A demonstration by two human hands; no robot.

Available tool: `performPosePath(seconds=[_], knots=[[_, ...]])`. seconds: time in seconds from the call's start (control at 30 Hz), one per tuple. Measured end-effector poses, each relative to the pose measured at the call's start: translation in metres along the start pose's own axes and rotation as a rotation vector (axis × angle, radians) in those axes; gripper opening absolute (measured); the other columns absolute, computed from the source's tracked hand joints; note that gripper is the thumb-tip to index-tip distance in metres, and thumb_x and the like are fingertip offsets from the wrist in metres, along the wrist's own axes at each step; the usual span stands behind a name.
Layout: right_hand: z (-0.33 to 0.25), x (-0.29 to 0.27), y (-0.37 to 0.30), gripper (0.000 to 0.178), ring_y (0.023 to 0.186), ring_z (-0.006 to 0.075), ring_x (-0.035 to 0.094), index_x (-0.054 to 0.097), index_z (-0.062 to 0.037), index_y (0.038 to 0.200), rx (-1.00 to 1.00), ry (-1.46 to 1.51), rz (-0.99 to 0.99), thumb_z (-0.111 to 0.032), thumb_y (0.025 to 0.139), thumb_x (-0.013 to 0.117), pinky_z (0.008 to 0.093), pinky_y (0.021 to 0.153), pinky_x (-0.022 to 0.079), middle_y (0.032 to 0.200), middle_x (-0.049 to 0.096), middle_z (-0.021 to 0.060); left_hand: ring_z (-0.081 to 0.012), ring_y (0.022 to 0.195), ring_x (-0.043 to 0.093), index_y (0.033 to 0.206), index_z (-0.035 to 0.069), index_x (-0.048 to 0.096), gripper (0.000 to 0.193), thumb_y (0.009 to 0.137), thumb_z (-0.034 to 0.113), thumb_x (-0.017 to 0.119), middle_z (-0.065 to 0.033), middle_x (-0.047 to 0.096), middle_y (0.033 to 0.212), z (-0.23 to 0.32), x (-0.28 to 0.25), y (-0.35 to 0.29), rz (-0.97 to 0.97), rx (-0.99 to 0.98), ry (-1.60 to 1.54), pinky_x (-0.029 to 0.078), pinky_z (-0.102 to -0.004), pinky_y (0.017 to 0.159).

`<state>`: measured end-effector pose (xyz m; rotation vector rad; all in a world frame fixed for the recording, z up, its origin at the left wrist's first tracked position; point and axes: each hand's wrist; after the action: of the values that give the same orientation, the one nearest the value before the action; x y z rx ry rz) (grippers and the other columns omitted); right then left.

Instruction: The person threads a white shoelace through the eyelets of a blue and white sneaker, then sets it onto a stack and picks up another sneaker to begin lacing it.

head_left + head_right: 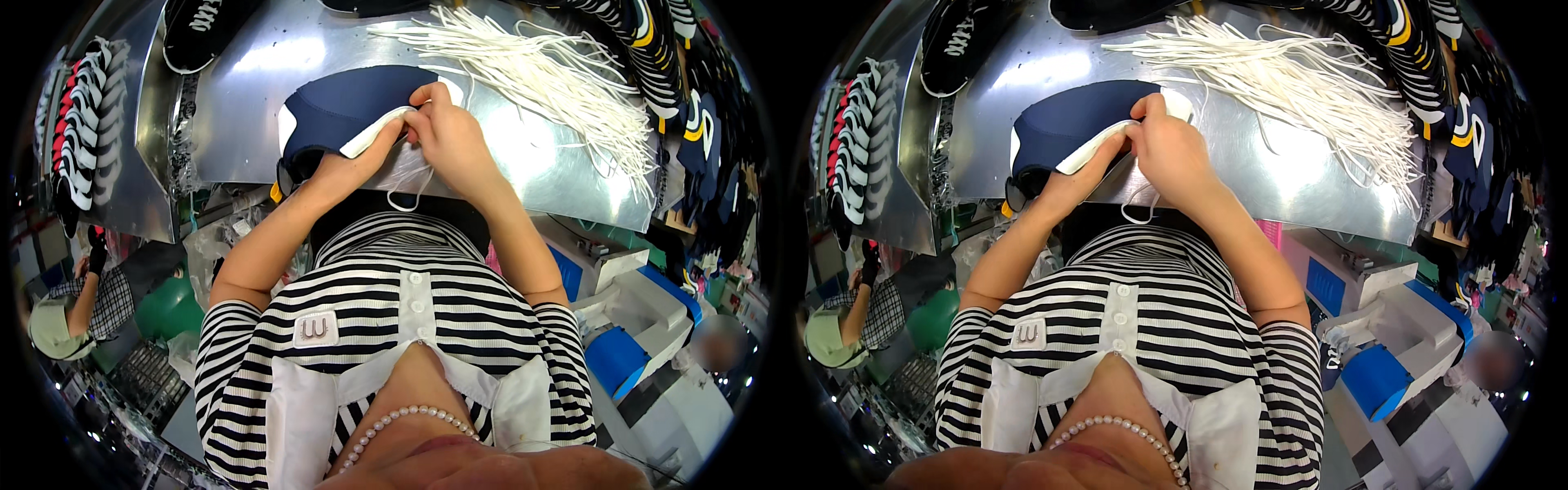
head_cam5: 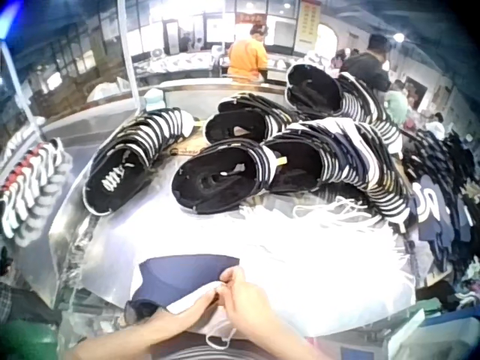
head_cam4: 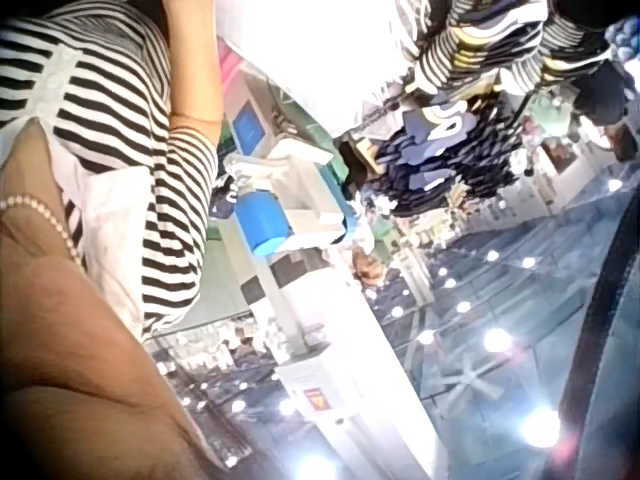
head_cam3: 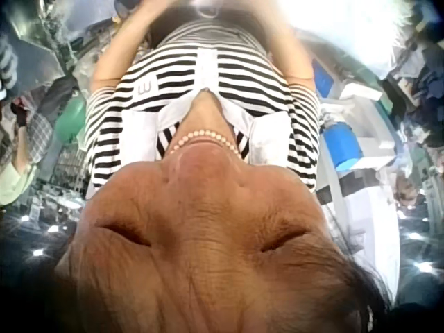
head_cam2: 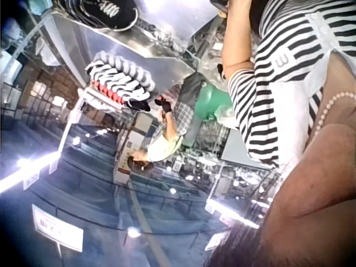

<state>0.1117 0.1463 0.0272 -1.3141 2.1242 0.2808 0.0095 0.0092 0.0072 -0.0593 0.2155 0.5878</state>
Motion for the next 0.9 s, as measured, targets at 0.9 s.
performPosePath(seconds=[0.9], knots=[[-0.006,-0.028,-0.042,0.014,0.072,0.0299,0.069,0.056,-0.0014,0.103,-0.139,0.027,0.113,-0.012,0.095,0.059,0.0392,0.065,0.051,0.076,0.069,0.0119,-0.0112,0.087,0.07,0.107,-0.001,0.071,0.021,0.096,0.016,0.065,-0.0045,0.074,0.095,0.005,-0.004,0.006,-0.06,-0.214,-0.294,0.056,-0.0237,0.078]])
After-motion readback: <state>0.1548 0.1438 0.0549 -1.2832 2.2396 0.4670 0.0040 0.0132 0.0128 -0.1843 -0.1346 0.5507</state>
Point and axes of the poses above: each hand's wrist, its own y-axis towards the middle knuckle, its own x-axis out of the palm, z = x × y
